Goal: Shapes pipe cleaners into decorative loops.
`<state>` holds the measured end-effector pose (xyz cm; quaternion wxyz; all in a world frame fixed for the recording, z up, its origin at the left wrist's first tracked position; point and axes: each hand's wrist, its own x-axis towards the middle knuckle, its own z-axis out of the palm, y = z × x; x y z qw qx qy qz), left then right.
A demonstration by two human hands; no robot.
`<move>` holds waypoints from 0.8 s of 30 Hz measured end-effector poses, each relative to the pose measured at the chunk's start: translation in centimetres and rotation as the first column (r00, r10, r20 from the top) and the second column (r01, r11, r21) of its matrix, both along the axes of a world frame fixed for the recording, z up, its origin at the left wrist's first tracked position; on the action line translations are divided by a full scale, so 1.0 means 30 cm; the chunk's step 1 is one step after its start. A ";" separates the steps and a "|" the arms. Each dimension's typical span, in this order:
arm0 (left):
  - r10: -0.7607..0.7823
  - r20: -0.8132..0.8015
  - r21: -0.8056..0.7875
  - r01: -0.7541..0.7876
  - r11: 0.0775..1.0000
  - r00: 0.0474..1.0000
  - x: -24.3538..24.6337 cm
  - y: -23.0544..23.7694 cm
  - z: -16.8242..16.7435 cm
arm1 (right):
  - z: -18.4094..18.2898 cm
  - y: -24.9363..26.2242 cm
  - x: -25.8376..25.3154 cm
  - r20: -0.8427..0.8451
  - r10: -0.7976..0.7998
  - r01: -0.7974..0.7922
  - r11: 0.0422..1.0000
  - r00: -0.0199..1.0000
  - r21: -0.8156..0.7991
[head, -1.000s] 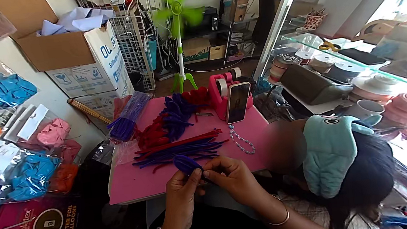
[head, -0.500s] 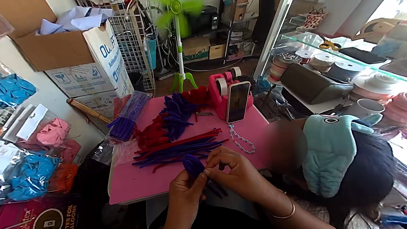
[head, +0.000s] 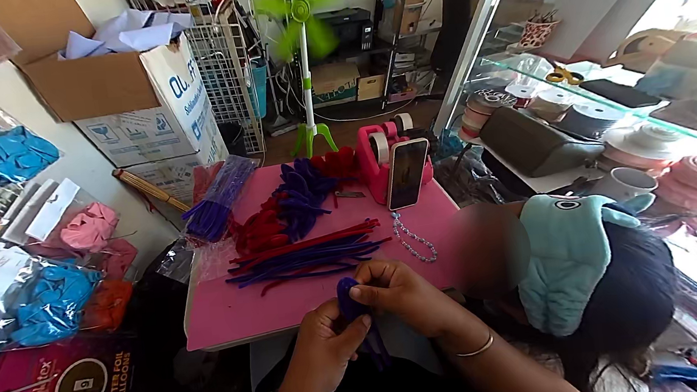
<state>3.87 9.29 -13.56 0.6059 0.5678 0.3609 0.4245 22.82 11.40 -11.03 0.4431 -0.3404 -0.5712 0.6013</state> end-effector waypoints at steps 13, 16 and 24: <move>-0.155 -0.117 0.009 0.157 0.988 0.981 -0.031 0.006 0.000 | -0.020 0.010 0.015 -0.027 0.129 -0.128 0.991 0.991 0.027; -0.198 -0.122 0.010 0.201 0.980 0.973 -0.036 0.005 0.002 | -0.033 0.006 0.012 -0.075 0.140 -0.134 0.988 0.987 0.076; -0.184 -0.115 0.037 0.189 0.981 0.976 -0.041 0.009 0.009 | -0.047 0.002 -0.014 -0.142 0.041 -0.025 0.993 0.989 0.114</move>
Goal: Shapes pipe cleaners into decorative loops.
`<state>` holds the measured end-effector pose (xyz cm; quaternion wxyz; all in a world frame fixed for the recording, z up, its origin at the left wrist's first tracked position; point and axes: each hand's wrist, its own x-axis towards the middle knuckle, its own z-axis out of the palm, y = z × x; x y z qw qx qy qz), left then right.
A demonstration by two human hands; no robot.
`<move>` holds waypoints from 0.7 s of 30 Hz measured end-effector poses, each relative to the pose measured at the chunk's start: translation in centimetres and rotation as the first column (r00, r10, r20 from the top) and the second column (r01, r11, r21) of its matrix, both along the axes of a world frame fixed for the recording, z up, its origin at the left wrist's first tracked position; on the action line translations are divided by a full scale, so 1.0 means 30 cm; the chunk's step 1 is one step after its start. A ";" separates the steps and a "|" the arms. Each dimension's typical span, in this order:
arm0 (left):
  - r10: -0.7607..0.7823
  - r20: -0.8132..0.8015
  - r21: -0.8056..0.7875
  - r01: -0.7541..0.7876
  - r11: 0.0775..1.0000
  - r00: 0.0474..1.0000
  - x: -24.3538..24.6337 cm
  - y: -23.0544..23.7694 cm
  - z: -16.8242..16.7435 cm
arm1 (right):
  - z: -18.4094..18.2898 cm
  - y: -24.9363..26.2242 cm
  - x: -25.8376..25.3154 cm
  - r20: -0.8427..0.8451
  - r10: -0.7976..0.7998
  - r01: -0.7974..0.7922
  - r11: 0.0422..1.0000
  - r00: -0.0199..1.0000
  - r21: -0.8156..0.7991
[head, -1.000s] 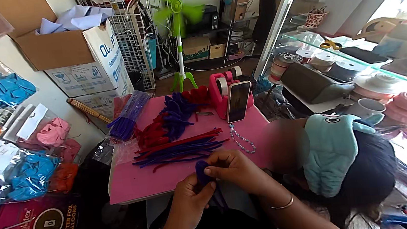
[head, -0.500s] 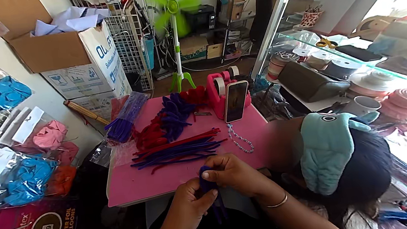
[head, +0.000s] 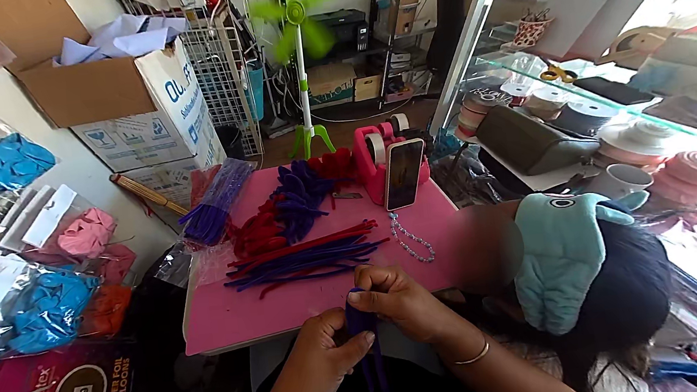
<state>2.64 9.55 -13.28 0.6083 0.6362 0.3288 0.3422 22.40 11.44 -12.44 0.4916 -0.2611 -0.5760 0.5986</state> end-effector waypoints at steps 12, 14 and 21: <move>0.365 0.203 -0.180 -0.332 0.926 0.908 0.013 0.018 0.009 | -0.029 -0.059 -0.017 0.160 -0.290 0.260 0.948 0.944 0.185; 0.404 0.219 -0.193 -0.366 0.910 0.888 0.018 0.016 0.012 | -0.044 -0.079 -0.031 0.162 -0.304 0.270 0.941 0.939 0.201; 0.420 0.233 -0.236 -0.368 0.900 0.877 0.020 0.012 0.020 | -0.028 -0.082 -0.040 0.150 -0.335 0.310 0.936 0.930 0.168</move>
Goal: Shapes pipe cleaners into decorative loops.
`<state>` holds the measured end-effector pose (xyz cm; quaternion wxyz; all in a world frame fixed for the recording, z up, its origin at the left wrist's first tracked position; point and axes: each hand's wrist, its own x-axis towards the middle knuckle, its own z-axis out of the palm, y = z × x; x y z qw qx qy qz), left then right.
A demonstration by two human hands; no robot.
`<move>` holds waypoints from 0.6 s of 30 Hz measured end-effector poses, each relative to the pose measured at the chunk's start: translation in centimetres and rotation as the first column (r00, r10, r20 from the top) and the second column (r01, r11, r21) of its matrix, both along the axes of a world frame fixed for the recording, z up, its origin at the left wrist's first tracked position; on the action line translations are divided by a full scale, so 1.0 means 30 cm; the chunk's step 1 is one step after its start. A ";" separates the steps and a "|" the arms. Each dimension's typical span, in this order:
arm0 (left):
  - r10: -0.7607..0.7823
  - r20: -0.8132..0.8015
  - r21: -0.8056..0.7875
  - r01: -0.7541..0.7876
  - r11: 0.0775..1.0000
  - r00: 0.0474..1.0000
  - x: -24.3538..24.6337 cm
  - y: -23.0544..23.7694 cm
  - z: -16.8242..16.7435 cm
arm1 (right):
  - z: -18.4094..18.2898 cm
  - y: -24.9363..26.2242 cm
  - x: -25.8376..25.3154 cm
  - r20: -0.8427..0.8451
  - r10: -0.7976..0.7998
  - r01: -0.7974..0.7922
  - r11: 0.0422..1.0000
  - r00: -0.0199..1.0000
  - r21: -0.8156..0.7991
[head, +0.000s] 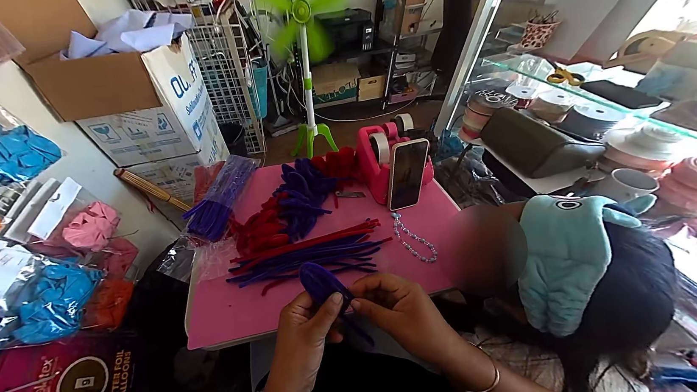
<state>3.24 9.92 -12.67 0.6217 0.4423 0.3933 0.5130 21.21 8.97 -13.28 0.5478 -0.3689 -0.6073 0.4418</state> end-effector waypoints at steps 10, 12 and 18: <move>-0.017 -0.007 -0.027 0.017 0.999 1.000 0.009 -0.011 0.002 | -0.001 0.018 -0.009 -0.012 -0.036 0.036 0.999 0.999 -0.037; -0.023 0.020 -0.051 0.024 0.998 1.000 0.010 -0.013 0.005 | 0.003 0.022 -0.008 -0.023 -0.043 0.042 0.998 0.999 -0.057; -0.025 0.047 -0.060 0.027 0.998 0.999 0.014 -0.015 0.000 | 0.007 0.024 0.000 -0.013 -0.015 0.014 0.998 1.000 -0.061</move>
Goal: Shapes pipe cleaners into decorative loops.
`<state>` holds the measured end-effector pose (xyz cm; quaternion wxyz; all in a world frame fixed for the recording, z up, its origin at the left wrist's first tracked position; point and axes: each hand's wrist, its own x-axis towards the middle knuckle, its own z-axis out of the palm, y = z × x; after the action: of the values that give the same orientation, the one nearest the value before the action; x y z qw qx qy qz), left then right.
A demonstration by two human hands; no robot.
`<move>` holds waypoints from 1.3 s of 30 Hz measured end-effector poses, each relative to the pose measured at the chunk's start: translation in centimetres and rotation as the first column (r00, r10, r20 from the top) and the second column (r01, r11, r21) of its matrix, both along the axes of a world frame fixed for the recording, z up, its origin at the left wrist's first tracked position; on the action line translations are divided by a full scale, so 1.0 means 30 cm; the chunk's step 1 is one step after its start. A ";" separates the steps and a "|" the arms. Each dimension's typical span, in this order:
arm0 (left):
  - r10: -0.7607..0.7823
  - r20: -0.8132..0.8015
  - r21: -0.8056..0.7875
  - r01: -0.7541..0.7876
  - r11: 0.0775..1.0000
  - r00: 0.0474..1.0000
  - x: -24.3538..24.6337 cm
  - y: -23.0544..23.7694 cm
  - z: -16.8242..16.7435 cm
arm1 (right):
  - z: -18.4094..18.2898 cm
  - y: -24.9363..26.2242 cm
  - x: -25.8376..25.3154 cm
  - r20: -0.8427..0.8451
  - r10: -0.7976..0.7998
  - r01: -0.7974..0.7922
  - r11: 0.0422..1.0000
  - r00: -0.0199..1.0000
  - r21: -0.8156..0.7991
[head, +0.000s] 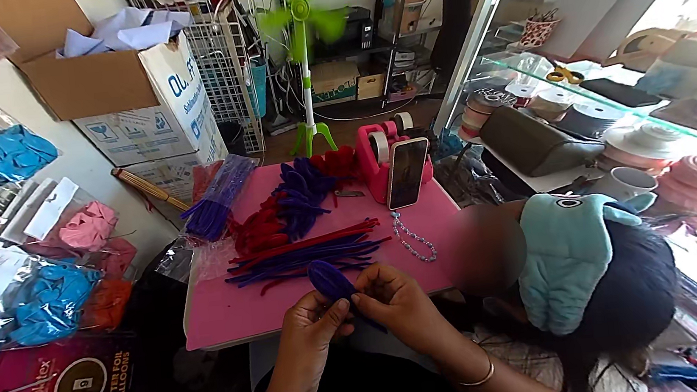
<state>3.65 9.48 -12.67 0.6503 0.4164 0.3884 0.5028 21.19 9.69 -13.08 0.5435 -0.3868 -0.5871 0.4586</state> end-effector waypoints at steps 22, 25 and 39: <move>0.014 -0.046 0.059 -0.012 0.998 0.999 0.010 -0.006 -0.012 | 0.001 0.000 0.007 0.052 -0.025 0.024 0.999 0.998 0.036; 0.019 -0.019 0.040 -0.018 0.999 1.000 0.015 -0.008 -0.012 | 0.000 -0.001 0.004 0.041 -0.010 0.008 0.999 0.999 0.039; 0.027 0.045 -0.019 -0.027 0.999 0.999 0.019 -0.004 -0.008 | -0.010 -0.006 0.002 0.071 -0.021 0.012 0.993 0.997 0.116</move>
<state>4.23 9.35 -12.92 0.6559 0.3937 0.3837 0.5173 21.24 9.51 -13.38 0.5473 -0.3757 -0.6287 0.4051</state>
